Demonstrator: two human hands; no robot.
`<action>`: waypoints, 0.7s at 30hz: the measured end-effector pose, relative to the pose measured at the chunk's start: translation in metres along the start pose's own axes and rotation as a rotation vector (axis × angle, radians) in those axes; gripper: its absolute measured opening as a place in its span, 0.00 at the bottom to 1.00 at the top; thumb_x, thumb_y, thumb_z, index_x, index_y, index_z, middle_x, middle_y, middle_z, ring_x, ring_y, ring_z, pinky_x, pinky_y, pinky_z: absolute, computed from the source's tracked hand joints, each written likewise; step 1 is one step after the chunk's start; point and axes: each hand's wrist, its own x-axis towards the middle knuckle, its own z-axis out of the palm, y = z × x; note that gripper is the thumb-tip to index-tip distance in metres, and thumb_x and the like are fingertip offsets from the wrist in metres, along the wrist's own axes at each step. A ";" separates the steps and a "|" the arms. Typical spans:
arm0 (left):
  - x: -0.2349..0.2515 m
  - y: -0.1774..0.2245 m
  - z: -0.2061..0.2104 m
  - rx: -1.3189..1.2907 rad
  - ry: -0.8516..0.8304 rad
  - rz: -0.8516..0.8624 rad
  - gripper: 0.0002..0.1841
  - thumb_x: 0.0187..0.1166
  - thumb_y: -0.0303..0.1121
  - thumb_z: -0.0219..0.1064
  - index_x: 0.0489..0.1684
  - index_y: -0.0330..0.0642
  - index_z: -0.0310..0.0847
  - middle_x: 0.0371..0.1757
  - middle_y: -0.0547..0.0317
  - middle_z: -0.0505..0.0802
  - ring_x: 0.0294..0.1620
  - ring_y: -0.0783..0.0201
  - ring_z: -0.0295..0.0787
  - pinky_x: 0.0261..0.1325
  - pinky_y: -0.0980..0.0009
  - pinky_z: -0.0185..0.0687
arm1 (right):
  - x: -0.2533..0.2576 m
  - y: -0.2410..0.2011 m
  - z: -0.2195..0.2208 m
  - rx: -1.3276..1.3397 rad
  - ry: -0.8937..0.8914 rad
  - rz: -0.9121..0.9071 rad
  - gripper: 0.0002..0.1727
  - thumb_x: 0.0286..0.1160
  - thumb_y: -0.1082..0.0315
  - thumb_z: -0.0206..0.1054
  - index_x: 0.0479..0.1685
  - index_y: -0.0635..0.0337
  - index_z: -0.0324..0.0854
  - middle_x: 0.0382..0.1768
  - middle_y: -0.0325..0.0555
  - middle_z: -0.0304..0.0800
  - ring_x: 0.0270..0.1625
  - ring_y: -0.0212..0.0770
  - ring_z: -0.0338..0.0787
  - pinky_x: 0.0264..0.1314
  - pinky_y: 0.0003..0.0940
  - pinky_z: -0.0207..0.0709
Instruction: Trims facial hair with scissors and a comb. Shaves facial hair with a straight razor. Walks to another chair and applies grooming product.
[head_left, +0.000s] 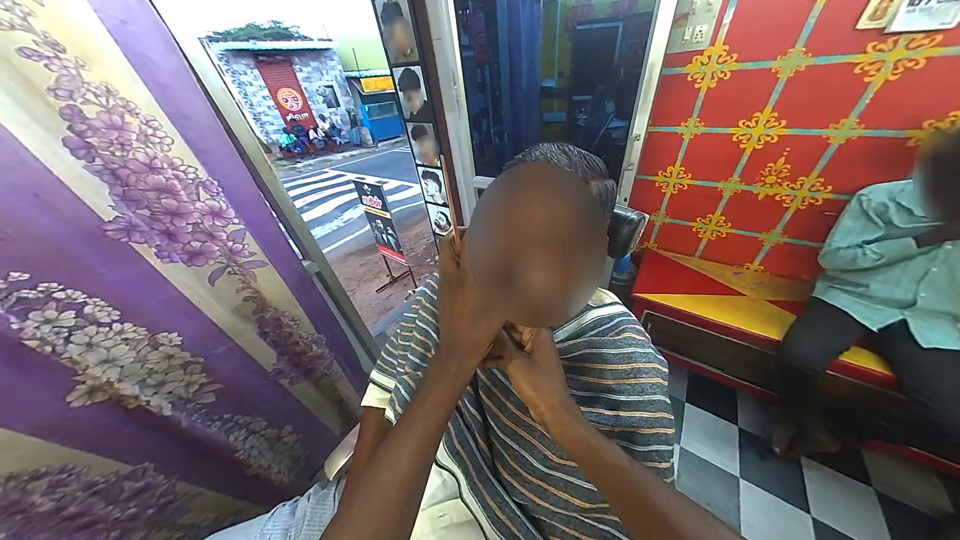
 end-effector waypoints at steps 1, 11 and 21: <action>0.000 -0.001 0.000 0.005 0.007 0.007 0.49 0.64 0.51 0.82 0.90 0.52 0.62 0.75 0.43 0.74 0.52 0.52 0.83 0.43 0.54 0.84 | 0.000 0.000 0.000 0.005 0.001 0.008 0.07 0.85 0.74 0.63 0.50 0.69 0.84 0.40 0.53 0.96 0.41 0.45 0.99 0.50 0.41 0.96; -0.005 -0.007 0.005 -0.007 0.058 0.032 0.46 0.66 0.51 0.81 0.89 0.52 0.64 0.69 0.47 0.76 0.43 0.57 0.80 0.37 0.60 0.78 | -0.002 0.000 0.003 0.017 0.073 0.047 0.06 0.83 0.75 0.65 0.47 0.69 0.85 0.38 0.53 0.95 0.37 0.45 0.98 0.46 0.40 0.96; -0.004 -0.011 0.007 -0.006 0.087 0.049 0.47 0.65 0.51 0.83 0.88 0.53 0.64 0.69 0.47 0.76 0.40 0.59 0.80 0.33 0.62 0.78 | -0.001 0.007 0.001 -0.169 0.032 -0.065 0.05 0.84 0.73 0.65 0.46 0.65 0.84 0.36 0.47 0.96 0.39 0.40 0.98 0.48 0.38 0.96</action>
